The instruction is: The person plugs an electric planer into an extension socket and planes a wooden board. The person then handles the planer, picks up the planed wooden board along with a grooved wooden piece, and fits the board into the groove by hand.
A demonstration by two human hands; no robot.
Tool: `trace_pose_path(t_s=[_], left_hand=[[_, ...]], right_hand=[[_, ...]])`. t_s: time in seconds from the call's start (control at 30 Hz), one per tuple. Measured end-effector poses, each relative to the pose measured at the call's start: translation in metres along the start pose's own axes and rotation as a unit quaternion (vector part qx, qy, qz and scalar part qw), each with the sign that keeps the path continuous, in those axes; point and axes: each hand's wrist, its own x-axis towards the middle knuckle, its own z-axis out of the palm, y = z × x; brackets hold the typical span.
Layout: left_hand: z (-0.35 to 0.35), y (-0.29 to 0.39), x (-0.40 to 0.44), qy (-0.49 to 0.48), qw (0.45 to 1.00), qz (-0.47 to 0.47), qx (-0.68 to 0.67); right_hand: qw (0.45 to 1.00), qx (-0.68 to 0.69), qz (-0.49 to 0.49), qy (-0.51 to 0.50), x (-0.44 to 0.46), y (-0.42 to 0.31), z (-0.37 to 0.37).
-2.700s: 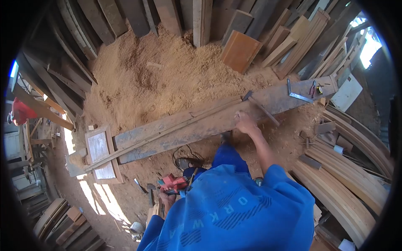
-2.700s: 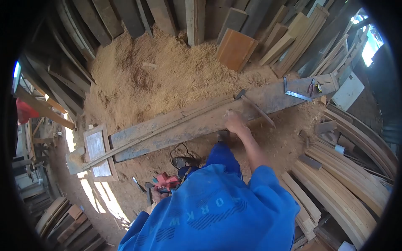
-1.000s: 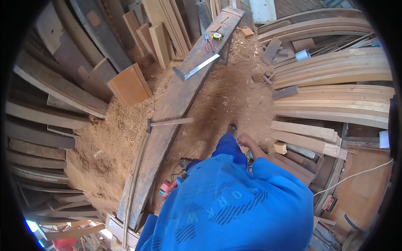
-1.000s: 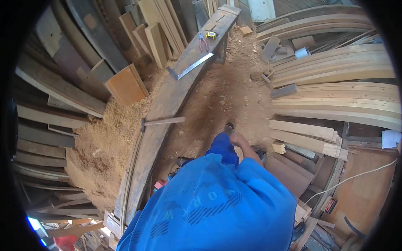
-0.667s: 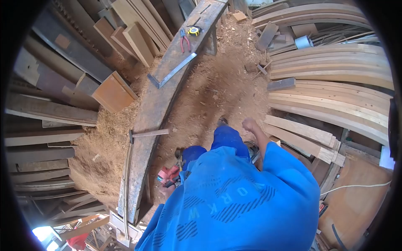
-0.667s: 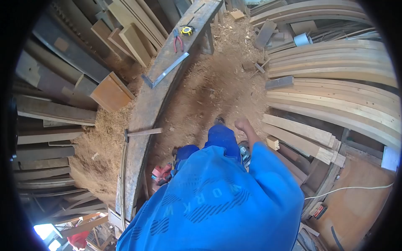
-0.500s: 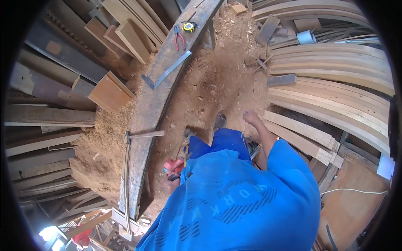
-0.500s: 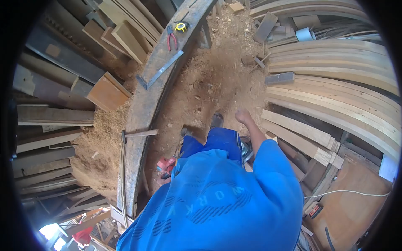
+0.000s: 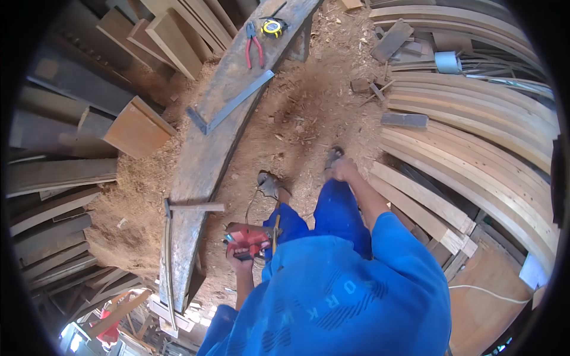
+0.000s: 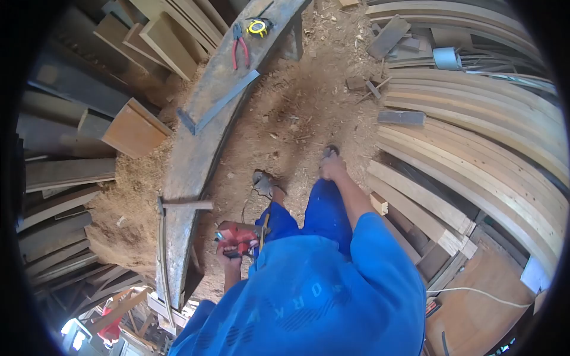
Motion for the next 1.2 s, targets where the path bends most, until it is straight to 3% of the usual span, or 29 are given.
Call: trace_pose_path(t_s=[0.1, 0.13, 0.17, 0.27, 0.4, 0.63, 0.73, 0.83, 0.9, 0.97, 1.0, 1.03, 1.1, 1.13, 1.17, 1.2], left_hand=[[0.0, -0.024, -0.014, 0.021, 0.999, 0.012, -0.046], [0.015, -0.039, -0.024, 0.041, 0.997, 0.022, -0.06], [0.014, -0.044, -0.029, 0.069, 0.995, 0.03, -0.058], [-0.052, -0.06, -0.011, 0.014, 0.998, 0.008, -0.055], [-0.098, -0.081, -0.039, 0.159, 0.978, 0.124, 0.053], [-0.044, -0.078, -0.048, 0.264, 0.954, 0.115, 0.083], [-0.034, -0.077, -0.046, 0.265, 0.954, 0.108, 0.084], [-0.025, -0.078, -0.037, 0.245, 0.962, 0.1, 0.065], [-0.01, -0.082, -0.033, 0.235, 0.966, 0.1, 0.043], [-0.012, -0.085, -0.029, 0.199, 0.976, 0.09, 0.015], [-0.045, -0.084, -0.024, 0.054, 0.993, 0.081, 0.064], [-0.074, -0.084, -0.019, 0.041, 0.997, 0.06, 0.023], [-0.101, -0.088, -0.008, 0.013, 0.998, 0.018, -0.061], [0.029, -0.109, -0.048, 0.12, 0.99, 0.071, -0.031], [-0.01, -0.118, -0.033, 0.128, 0.988, 0.059, -0.061], [-0.043, -0.125, -0.022, 0.136, 0.985, 0.048, -0.092]], right_hand=[[0.98, -0.168, -0.109, 0.002, 0.081, 0.0, 0.044], [0.992, -0.088, -0.066, -0.057, 0.07, -0.022, -0.009], [0.993, -0.088, -0.056, -0.049, 0.088, -0.024, -0.001], [0.989, -0.121, -0.076, -0.043, 0.179, -0.027, 0.042], [0.962, -0.21, -0.163, -0.063, 0.286, -0.01, 0.136], [0.973, -0.152, -0.175, 0.018, 0.381, -0.007, 0.193], [0.965, -0.111, -0.163, 0.175, 0.42, 0.002, 0.277], [0.975, -0.101, -0.185, -0.065, 0.371, -0.012, 0.202], [0.982, 0.069, -0.176, 0.02, 0.321, -0.005, 0.185], [0.966, 0.199, -0.086, 0.139, 0.271, -0.001, 0.189], [0.971, 0.208, -0.103, 0.054, 0.264, 0.01, 0.2], [0.969, 0.213, -0.12, -0.029, 0.258, 0.027, 0.203], [0.946, 0.175, -0.208, 0.173, 0.2, 0.039, 0.172], [0.951, 0.165, -0.224, 0.134, 0.176, 0.046, 0.144], [0.953, 0.152, -0.243, 0.093, 0.152, 0.056, 0.115], [0.938, 0.145, -0.29, 0.124, 0.168, 0.077, 0.139]])
